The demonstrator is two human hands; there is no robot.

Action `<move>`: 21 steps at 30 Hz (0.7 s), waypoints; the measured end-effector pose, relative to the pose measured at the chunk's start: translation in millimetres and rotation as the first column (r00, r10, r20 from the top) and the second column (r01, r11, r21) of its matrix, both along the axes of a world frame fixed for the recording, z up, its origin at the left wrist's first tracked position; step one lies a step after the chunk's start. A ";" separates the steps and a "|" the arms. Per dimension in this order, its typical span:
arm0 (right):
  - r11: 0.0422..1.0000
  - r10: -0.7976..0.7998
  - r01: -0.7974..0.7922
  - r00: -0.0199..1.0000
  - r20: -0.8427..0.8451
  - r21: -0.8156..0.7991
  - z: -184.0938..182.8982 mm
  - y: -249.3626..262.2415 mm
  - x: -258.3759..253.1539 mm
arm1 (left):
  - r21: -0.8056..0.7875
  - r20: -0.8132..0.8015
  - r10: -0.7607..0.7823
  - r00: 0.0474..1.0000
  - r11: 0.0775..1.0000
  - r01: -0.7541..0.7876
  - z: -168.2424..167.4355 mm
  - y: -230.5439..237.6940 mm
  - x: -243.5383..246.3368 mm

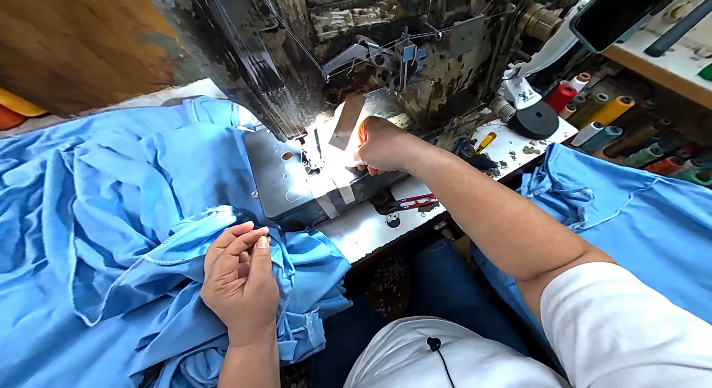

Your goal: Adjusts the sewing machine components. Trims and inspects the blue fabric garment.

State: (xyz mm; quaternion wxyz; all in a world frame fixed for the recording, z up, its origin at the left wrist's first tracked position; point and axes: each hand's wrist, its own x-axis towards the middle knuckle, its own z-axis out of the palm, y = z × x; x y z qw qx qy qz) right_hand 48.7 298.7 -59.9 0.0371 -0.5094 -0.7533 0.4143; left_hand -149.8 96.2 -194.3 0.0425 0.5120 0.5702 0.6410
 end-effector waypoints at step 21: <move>1.000 0.015 -0.014 1.000 -0.009 0.010 -2.8 2.4 0.8 | -0.009 0.004 -0.002 1.000 1.000 0.002 1.5 -0.2 1.1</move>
